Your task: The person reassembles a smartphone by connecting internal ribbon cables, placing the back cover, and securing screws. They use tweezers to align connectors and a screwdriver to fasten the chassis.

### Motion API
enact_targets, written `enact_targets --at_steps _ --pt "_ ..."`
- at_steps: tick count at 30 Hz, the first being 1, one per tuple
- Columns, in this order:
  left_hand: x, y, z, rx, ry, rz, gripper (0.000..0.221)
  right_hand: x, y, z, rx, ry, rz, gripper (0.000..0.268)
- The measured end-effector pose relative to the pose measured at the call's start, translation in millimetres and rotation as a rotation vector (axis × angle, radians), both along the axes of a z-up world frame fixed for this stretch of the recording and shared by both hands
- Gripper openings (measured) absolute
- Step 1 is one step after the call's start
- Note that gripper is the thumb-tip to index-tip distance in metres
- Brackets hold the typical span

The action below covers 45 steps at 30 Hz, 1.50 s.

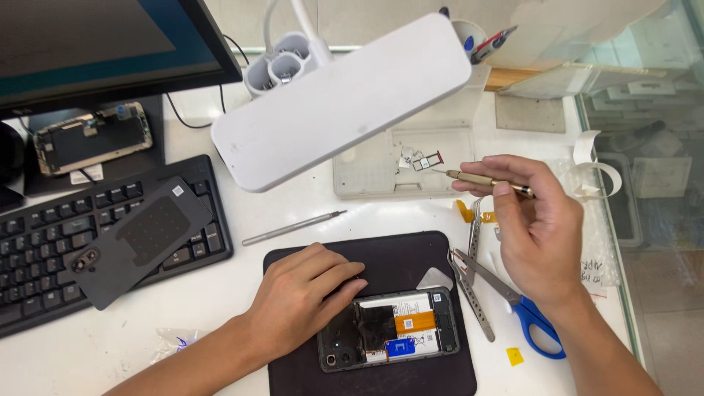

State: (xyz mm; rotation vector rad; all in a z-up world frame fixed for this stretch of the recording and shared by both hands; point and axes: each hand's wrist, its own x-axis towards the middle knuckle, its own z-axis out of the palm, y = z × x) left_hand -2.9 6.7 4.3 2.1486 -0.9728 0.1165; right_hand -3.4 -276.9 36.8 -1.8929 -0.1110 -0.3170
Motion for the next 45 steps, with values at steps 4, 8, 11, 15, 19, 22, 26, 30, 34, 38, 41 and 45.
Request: enact_targets --at_steps 4,8,11,15,19,22,26,30,34,38,41,45 --pt "1 2 2 0.0 -0.044 0.023 0.015 5 2 -7 -0.001 0.015 0.016 0.024" --pt "1 4 3 0.003 -0.056 0.015 0.016 8 6 -8 -0.07 0.021 0.057 0.026" --pt "1 5 1 -0.003 -0.091 -0.005 0.016 11 8 -10 -0.096 0.038 0.064 0.028" --pt "0 7 0 -0.006 -0.109 -0.025 0.016 13 9 -12 -0.145 0.101 0.042 0.028" --pt "0 10 0 0.008 -0.111 -0.049 0.017 14 10 -13 -0.168 0.134 0.03 0.029" --pt "0 10 -1 0.013 -0.108 -0.053 0.017 12 10 -14 -0.098 0.087 0.06 0.028" --pt "1 10 -1 0.014 -0.092 -0.054 0.017 11 10 -14 -0.066 0.1 0.058 0.028" --pt "3 4 -1 -0.079 0.012 0.073 0.018 5 10 -11 0.045 0.13 0.065 0.027" --pt "6 -6 -4 -0.152 0.268 0.197 0.029 -7 13 -6 0.135 0.137 0.096 0.025" --pt "6 -13 -6 -0.181 0.346 0.207 0.038 -23 17 -2 0.174 0.242 0.149 0.027" --pt "2 -15 -7 -0.179 0.357 0.189 0.035 -30 21 -3 0.191 0.318 0.198 0.028" --pt "0 -16 -8 -0.188 0.318 0.158 0.021 -34 24 -8 0.205 0.339 0.243 0.028"
